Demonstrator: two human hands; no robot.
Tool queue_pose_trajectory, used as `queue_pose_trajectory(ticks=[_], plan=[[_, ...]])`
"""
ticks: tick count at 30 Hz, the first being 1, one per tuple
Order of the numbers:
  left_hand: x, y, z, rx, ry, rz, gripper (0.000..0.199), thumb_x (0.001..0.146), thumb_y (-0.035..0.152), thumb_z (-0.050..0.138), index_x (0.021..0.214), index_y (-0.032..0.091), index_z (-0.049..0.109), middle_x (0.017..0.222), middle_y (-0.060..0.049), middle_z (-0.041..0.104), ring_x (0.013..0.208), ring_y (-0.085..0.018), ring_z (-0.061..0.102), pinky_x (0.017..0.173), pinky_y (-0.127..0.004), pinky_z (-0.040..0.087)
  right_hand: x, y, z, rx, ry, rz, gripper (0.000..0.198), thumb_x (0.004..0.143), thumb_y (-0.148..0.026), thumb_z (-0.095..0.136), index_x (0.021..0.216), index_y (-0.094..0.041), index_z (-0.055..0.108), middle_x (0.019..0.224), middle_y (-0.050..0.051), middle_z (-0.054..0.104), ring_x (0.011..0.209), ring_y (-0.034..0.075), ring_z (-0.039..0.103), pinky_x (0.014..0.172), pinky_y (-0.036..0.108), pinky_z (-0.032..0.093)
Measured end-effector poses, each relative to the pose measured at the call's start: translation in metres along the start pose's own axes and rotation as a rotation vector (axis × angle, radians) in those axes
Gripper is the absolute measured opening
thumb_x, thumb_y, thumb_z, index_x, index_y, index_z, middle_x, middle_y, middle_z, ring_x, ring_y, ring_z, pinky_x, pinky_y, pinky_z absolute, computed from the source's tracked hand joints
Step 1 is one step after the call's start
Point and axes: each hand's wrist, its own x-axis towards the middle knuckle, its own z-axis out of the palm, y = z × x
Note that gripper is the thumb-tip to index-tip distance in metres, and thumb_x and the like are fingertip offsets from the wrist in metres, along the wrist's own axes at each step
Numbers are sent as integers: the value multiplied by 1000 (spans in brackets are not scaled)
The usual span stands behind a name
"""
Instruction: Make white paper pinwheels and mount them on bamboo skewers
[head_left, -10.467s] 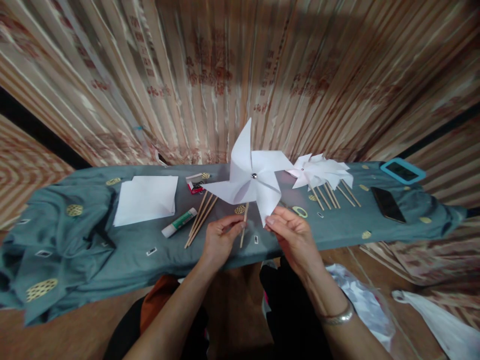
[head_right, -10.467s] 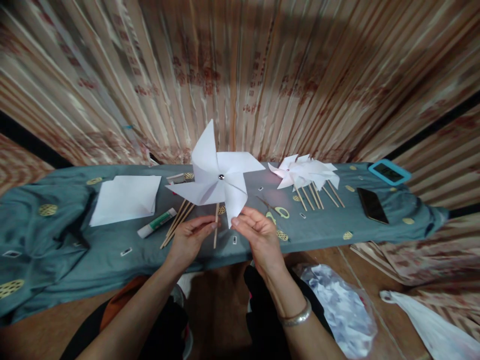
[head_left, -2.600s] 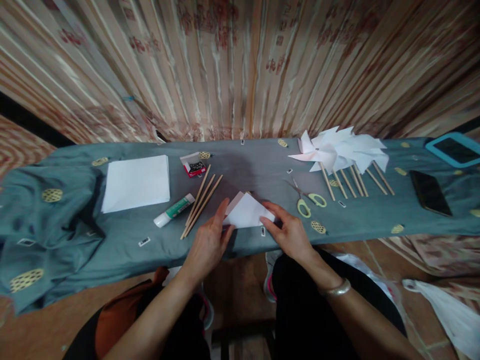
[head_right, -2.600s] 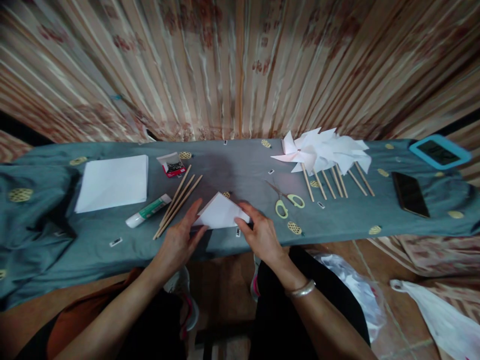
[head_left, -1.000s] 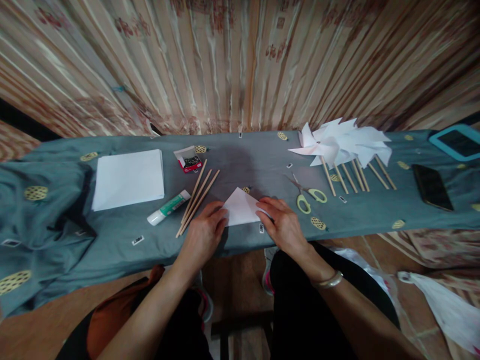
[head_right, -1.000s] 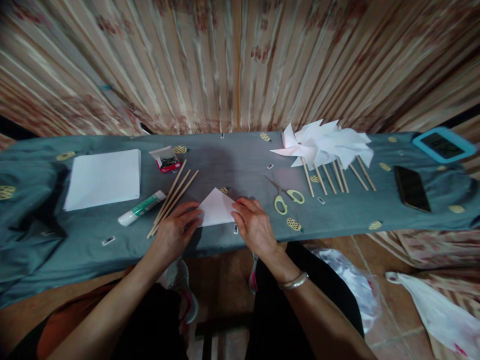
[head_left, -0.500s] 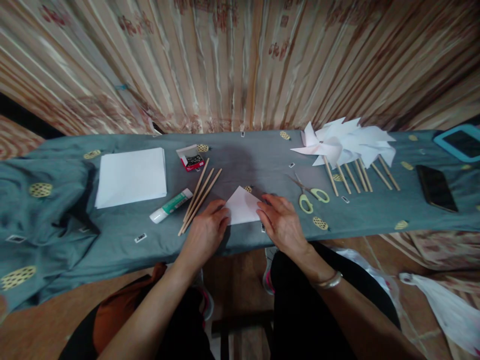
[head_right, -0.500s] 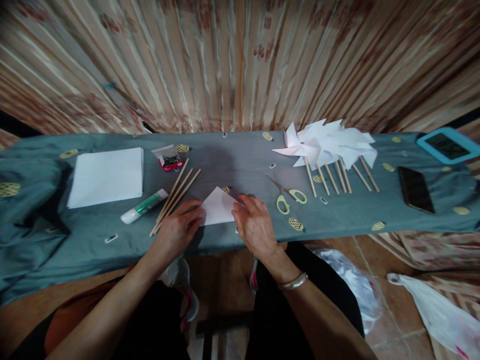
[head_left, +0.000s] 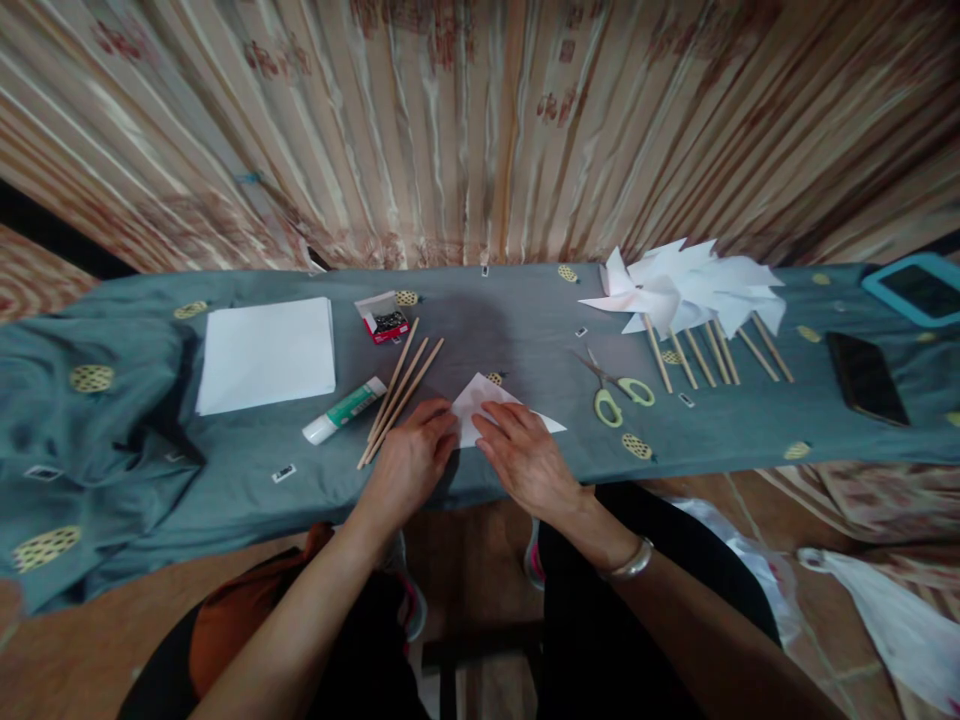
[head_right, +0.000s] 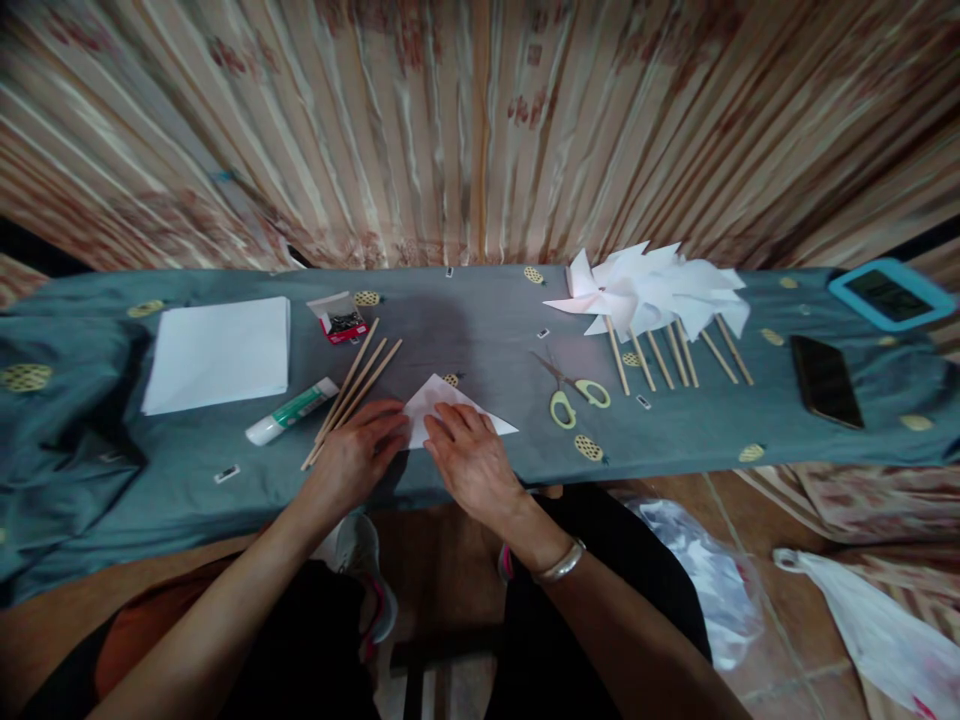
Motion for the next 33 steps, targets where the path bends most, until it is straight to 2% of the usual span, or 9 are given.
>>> queue_pose_trajectory(ticks=[7, 11, 15, 19, 24, 33], plan=[[-11, -26, -11, 42, 75, -25, 20, 87, 16, 53, 101, 13, 67, 115, -12, 66, 99, -22, 67, 86, -35, 57, -3, 3, 2, 33, -1, -8, 35, 97, -24, 43, 126, -12, 59, 129, 16, 60, 116, 28, 51, 96, 47, 48], [-19, -14, -18, 82, 143, 68, 25, 92, 16, 46, 110, 13, 64, 116, -13, 65, 109, -24, 61, 96, -42, 52, -4, 3, 2, 27, -7, -8, 36, 97, -24, 42, 127, -12, 59, 130, 16, 59, 117, 29, 49, 96, 47, 48], [-32, 18, 2, 92, 26, 242, 38, 92, 14, 42, 129, 8, 50, 132, -16, 58, 132, -26, 45, 106, -43, 45, -4, 2, 1, -13, -35, -24, 37, 96, -18, 41, 127, -8, 57, 133, 18, 57, 119, 29, 47, 98, 47, 47], [-44, 34, 25, 200, -91, 198, 57, 89, 22, 50, 140, 0, 36, 146, -25, 42, 141, -35, 31, 111, -54, 36, -6, 1, -1, -27, -63, -33, 42, 90, -11, 42, 130, -6, 55, 136, 18, 55, 122, 30, 44, 101, 48, 44], [-51, 30, 24, 288, -174, 208, 59, 89, 21, 49, 142, -1, 33, 151, -27, 31, 144, -36, 20, 113, -52, 33, -9, 2, 1, -25, -70, -54, 46, 86, -8, 45, 131, -4, 53, 138, 18, 53, 123, 31, 43, 104, 48, 42], [-62, 12, 19, 390, -180, 201, 59, 84, 10, 44, 142, 0, 33, 151, -27, 33, 144, -35, 20, 113, -52, 33, -15, 2, 10, 3, 1, -62, 46, 87, -8, 44, 132, -6, 52, 138, 18, 53, 125, 30, 44, 104, 49, 43]])
